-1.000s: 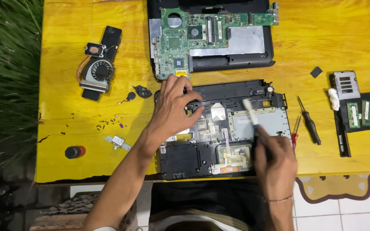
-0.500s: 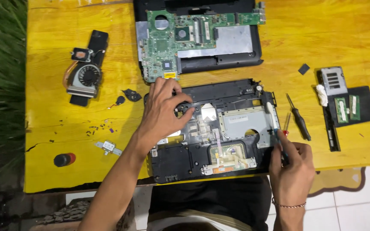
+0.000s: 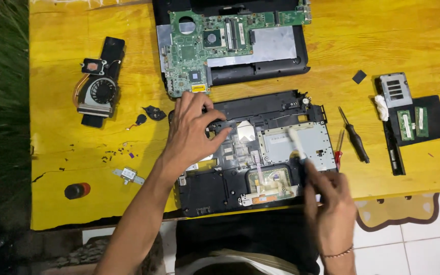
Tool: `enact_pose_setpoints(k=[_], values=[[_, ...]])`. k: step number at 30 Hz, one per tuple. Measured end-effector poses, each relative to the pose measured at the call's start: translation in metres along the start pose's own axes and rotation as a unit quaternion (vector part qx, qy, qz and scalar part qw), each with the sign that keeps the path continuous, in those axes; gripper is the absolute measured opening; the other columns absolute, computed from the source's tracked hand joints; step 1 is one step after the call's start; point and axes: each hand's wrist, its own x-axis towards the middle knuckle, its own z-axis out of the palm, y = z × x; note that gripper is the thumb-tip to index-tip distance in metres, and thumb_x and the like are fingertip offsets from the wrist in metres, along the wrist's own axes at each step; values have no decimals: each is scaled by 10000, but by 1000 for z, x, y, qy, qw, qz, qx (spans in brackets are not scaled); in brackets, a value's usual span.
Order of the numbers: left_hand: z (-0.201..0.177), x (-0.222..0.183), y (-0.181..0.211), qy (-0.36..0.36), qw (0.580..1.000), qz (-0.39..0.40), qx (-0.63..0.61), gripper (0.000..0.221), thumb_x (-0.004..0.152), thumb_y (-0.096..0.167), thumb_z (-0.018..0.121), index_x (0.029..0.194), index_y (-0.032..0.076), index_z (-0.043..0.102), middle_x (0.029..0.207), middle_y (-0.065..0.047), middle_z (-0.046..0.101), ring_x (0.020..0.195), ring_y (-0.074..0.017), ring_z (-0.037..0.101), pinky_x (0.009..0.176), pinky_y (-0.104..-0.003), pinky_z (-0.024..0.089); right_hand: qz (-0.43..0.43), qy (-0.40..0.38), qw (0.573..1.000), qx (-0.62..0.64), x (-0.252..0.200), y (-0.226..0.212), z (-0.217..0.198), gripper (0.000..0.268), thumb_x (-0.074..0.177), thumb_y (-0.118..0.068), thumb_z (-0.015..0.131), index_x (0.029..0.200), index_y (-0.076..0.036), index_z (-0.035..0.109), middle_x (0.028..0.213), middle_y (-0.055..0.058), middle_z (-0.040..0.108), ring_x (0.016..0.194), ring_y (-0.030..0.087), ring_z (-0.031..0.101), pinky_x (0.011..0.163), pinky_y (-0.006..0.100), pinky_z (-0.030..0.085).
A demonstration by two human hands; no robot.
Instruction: Cleaning internal laptop components with a toothbrush and reseating the motherboard into the chassis.
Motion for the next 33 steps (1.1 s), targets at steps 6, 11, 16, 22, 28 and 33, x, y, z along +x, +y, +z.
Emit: enact_pose_setpoints(k=[6, 11, 16, 22, 28, 33], values=[[5, -1, -3, 10, 1000, 10, 9, 254, 835, 312, 860, 908, 101, 738, 945, -54, 484, 963, -273, 440, 866, -452, 423, 3, 45, 999, -27, 3, 3, 4, 377, 999, -89, 697, 1373, -123, 727, 1017, 126, 593, 828, 246, 640, 798, 390, 558], [8, -3, 0, -8, 1000, -7, 22, 275, 851, 338, 828, 933, 88, 748, 952, -56, 501, 1000, -260, 453, 904, -459, 445, -33, -4, 999, -25, -5, -17, 2, 401, 964, -84, 705, 1361, -143, 716, 989, 92, 618, 720, 194, 621, 649, 344, 579], [5, -2, 1, -4, 1000, -8, 17, 258, 852, 311, 839, 919, 82, 742, 939, -59, 492, 981, -265, 454, 879, -450, 435, 29, -45, 998, 13, -2, -7, -3, 375, 964, -104, 657, 1335, -59, 690, 1021, 158, 646, 759, 250, 671, 600, 325, 665], [8, -1, 0, -5, 1000, -9, 9, 261, 851, 318, 837, 922, 86, 740, 937, -53, 493, 980, -259, 449, 886, -445, 446, -43, -46, 998, -6, -11, -1, -3, 408, 938, -124, 710, 1345, -150, 704, 886, 64, 604, 542, 138, 501, 439, 300, 488], [7, -1, -1, -3, 1000, -9, 5, 261, 852, 310, 846, 909, 79, 741, 933, -58, 502, 972, -262, 456, 878, -440, 451, -14, 38, 997, -72, -15, 10, -13, 344, 1033, -37, 704, 1371, -71, 757, 1004, 135, 588, 847, 251, 623, 792, 395, 531], [10, -2, -3, 5, 1000, -1, 8, 271, 831, 302, 871, 901, 91, 716, 930, -54, 499, 977, -256, 447, 875, -444, 443, 26, -13, 999, -16, -26, -2, -20, 338, 994, -92, 715, 1328, -136, 753, 969, 94, 606, 785, 201, 611, 735, 344, 502]])
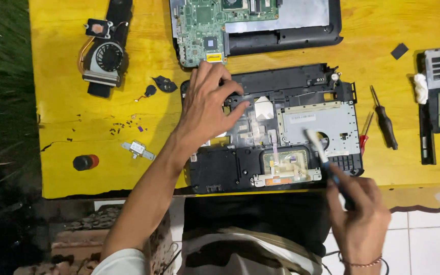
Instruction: Cleaning internal laptop components with a toothbrush and reseating the motherboard into the chassis.
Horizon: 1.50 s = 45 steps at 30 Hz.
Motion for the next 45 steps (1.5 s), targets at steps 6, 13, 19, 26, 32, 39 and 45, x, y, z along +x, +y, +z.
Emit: enact_pose_setpoints(k=[6, 13, 19, 26, 32, 39, 45], values=[[-1, 1, 0, -6, 1000, -2, -2, 257, 848, 303, 853, 906, 93, 718, 939, -52, 500, 994, -261, 449, 905, -469, 454, -85, -20, 996, 17, -9, -9, 3, 324, 971, -69, 710, 1287, -123, 753, 897, 48, 590, 806, 205, 565, 832, 328, 483], [-3, 1, 1, -4, 1000, -2, -7, 261, 834, 290, 868, 903, 92, 712, 933, -48, 494, 979, -257, 445, 881, -448, 447, -33, 15, 999, -22, -12, 18, -1, 374, 964, -97, 774, 1337, -112, 753, 955, 83, 608, 692, 177, 555, 680, 339, 495], [-2, 2, 0, 6, 1000, 12, -10, 255, 837, 276, 869, 913, 84, 719, 937, -60, 479, 964, -269, 438, 855, -436, 430, -45, 55, 997, -28, -15, 38, -6, 301, 1009, -29, 776, 1304, -84, 781, 965, 77, 593, 763, 183, 552, 738, 328, 496], [-4, 4, 1, 6, 1000, 20, -14, 240, 846, 258, 866, 923, 80, 726, 938, -67, 480, 956, -282, 442, 866, -437, 411, -15, 49, 998, -21, -16, 46, -10, 342, 988, -46, 770, 1329, -80, 760, 965, 102, 624, 710, 181, 535, 659, 328, 503], [-6, 5, 4, 2, 1000, 27, -4, 245, 842, 252, 875, 928, 73, 732, 936, -71, 491, 952, -286, 448, 859, -430, 396, -12, 15, 1000, -12, -24, 54, -10, 397, 936, -130, 760, 1332, -142, 731, 942, 79, 639, 698, 157, 545, 590, 320, 499], [-5, 5, 5, 0, 1000, 21, 8, 252, 849, 275, 877, 944, 76, 756, 938, -67, 509, 961, -280, 453, 868, -426, 396, -32, 4, 999, 32, -31, 54, -20, 407, 932, -128, 732, 1338, -128, 710, 932, 59, 634, 757, 142, 601, 726, 292, 529], [-6, 7, 6, -6, 1000, 22, 18, 243, 853, 267, 886, 946, 77, 767, 947, -74, 510, 968, -277, 446, 859, -429, 394, 3, 74, 997, -4, -32, 62, -30, 280, 1038, 17, 765, 1315, -22, 769, 966, 111, 608, 704, 176, 515, 714, 317, 464]])
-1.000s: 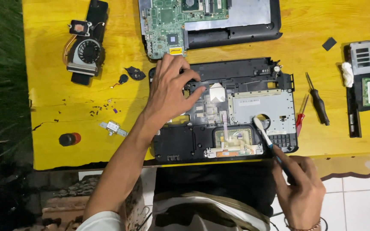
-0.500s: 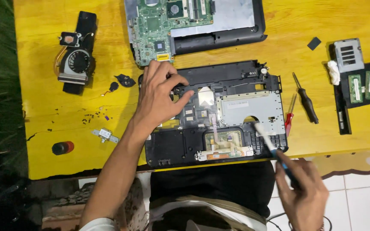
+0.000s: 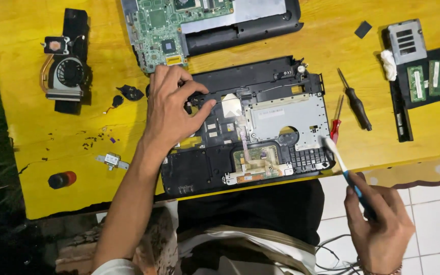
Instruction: Cleaning internal laptop components with a toothbrush and reseating the motherboard into the chassis.
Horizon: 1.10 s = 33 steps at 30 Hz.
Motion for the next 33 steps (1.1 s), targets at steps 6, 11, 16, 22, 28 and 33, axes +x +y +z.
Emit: enact_pose_setpoints(k=[6, 11, 16, 22, 28, 33], values=[[0, -3, 0, -1, 1000, -1, 7, 238, 870, 270, 887, 950, 83, 763, 963, -81, 505, 960, -280, 443, 842, -429, 387, -21, -42, 999, -17, -11, 16, 1, 389, 934, -94, 799, 1319, -86, 744, 997, 98, 669, 762, 159, 602, 719, 299, 565], [-1, -3, 0, -2, 1000, -1, 5, 247, 868, 271, 893, 953, 78, 764, 959, -77, 501, 967, -278, 441, 853, -426, 384, -3, -22, 1000, 7, -11, -3, 1, 336, 978, -24, 771, 1311, -59, 752, 952, 84, 608, 695, 148, 524, 703, 289, 478], [0, -1, 1, -9, 1000, -4, 10, 248, 878, 274, 891, 962, 77, 765, 964, -79, 496, 975, -285, 444, 864, -436, 386, 18, 22, 998, -60, -11, 18, -3, 334, 1028, -20, 820, 1348, -108, 787, 990, 87, 617, 703, 167, 501, 734, 316, 474], [-1, 0, 2, -8, 1000, 2, 3, 241, 881, 258, 895, 958, 72, 762, 964, -87, 493, 969, -294, 442, 851, -436, 378, -22, -29, 999, 32, -7, -4, 1, 317, 963, 1, 747, 1276, -51, 746, 917, 71, 595, 756, 135, 574, 752, 269, 502], [0, -2, 1, -8, 1000, -4, 3, 257, 872, 272, 898, 968, 76, 761, 960, -79, 504, 986, -281, 445, 862, -434, 389, 45, 46, 998, -11, -5, 3, -4, 313, 1061, 51, 792, 1367, -12, 766, 1027, 127, 602, 739, 173, 496, 744, 302, 465], [0, -3, 0, -6, 1000, -4, -1, 250, 867, 259, 902, 960, 76, 759, 948, -78, 505, 968, -279, 439, 843, -427, 380, 24, 53, 997, -58, -7, 29, 2, 288, 1055, 24, 813, 1331, -56, 801, 1019, 97, 610, 675, 171, 459, 778, 325, 474]])
